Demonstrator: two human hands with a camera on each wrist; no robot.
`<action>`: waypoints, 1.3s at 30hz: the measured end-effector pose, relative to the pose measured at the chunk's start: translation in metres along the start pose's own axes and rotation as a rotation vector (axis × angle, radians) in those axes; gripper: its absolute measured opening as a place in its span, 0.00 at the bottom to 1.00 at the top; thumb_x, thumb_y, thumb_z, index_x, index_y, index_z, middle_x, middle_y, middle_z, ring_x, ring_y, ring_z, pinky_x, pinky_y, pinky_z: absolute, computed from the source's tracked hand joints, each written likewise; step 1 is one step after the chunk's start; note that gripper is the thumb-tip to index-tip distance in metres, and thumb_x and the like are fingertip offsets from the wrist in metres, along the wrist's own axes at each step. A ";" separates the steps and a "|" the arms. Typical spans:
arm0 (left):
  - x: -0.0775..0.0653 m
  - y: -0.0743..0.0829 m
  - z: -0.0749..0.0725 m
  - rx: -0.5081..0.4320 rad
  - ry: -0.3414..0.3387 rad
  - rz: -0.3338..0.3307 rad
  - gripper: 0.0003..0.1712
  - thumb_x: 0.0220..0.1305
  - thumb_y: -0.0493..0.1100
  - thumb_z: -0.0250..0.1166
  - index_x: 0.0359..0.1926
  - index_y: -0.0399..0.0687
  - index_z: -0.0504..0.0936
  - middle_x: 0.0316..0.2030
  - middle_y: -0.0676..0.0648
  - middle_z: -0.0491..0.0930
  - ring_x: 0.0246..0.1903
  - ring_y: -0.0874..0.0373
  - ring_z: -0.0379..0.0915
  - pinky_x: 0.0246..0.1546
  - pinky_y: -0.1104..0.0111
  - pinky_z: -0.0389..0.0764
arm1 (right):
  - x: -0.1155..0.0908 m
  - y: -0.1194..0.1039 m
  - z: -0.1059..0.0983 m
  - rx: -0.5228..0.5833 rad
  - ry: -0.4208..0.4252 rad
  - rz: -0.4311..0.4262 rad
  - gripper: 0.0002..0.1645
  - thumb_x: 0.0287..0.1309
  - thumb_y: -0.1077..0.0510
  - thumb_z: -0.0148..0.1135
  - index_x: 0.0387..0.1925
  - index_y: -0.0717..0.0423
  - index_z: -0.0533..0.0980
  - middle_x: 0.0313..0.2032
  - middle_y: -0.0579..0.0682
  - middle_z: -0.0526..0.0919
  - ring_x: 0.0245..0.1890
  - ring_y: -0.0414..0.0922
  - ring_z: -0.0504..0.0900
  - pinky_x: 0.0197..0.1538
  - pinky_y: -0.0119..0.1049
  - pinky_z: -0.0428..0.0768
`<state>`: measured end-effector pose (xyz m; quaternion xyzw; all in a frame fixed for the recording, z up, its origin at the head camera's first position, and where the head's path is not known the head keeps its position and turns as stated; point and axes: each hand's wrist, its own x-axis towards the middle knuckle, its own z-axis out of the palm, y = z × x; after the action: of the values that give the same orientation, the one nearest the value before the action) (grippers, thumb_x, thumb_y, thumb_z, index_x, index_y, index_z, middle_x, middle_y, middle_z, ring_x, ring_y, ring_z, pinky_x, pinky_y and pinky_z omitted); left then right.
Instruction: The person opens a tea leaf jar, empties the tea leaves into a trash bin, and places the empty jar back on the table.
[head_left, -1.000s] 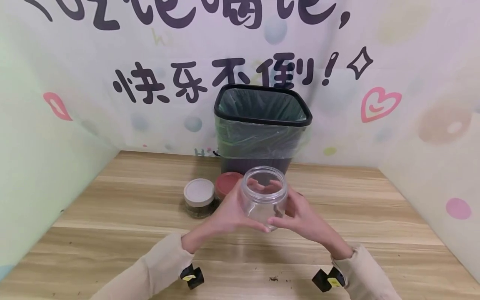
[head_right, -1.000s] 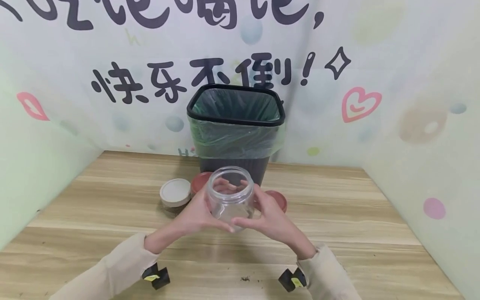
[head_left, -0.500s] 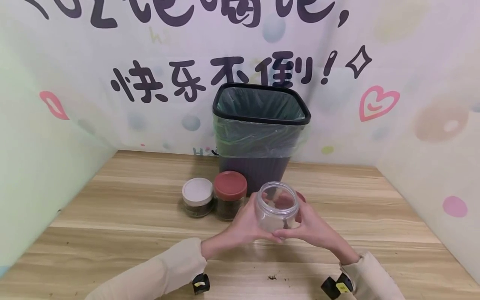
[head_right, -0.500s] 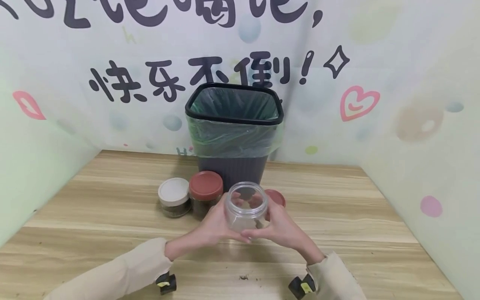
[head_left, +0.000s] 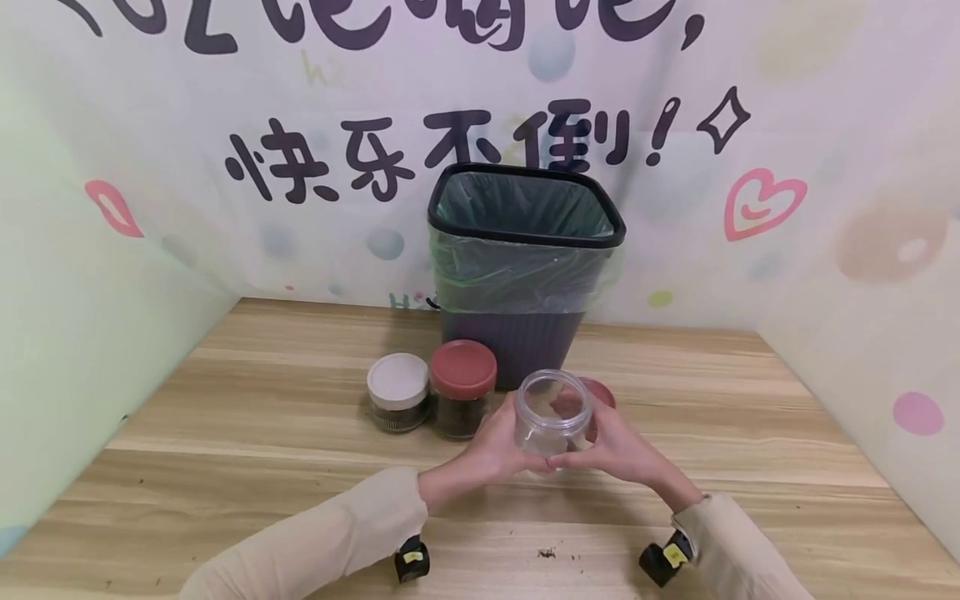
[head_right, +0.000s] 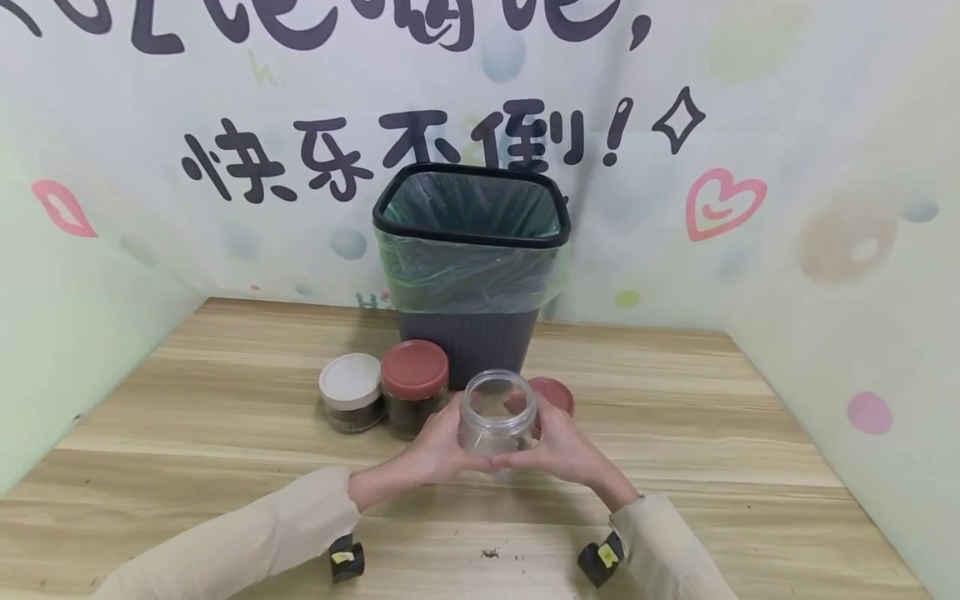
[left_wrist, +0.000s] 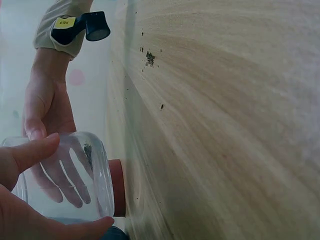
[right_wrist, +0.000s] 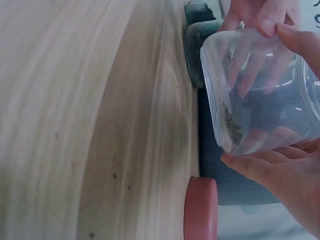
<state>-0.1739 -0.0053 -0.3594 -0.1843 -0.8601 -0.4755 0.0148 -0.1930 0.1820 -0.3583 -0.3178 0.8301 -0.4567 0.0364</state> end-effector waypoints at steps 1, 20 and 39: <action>0.001 -0.001 0.001 0.011 0.006 -0.006 0.50 0.29 0.40 0.78 0.56 0.35 0.62 0.49 0.39 0.72 0.49 0.44 0.68 0.51 0.54 0.67 | 0.002 0.002 0.000 0.011 -0.006 -0.005 0.48 0.35 0.54 0.74 0.57 0.64 0.60 0.51 0.59 0.72 0.51 0.54 0.71 0.51 0.34 0.72; 0.010 -0.012 0.012 0.063 0.092 -0.056 0.47 0.27 0.37 0.78 0.52 0.32 0.63 0.43 0.36 0.75 0.44 0.40 0.71 0.45 0.55 0.72 | 0.013 0.019 0.005 -0.048 0.047 -0.016 0.50 0.31 0.55 0.75 0.57 0.68 0.60 0.47 0.62 0.74 0.48 0.56 0.74 0.48 0.44 0.75; 0.026 -0.014 0.024 0.090 0.098 -0.168 0.47 0.41 0.43 0.72 0.57 0.30 0.56 0.46 0.30 0.72 0.47 0.40 0.70 0.48 0.55 0.71 | 0.021 0.023 0.005 -0.012 0.170 0.063 0.44 0.32 0.65 0.73 0.53 0.74 0.61 0.45 0.69 0.72 0.46 0.57 0.75 0.45 0.42 0.77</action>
<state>-0.1989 0.0151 -0.3786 -0.0871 -0.8913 -0.4443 0.0252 -0.2195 0.1749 -0.3746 -0.2519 0.8424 -0.4758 -0.0219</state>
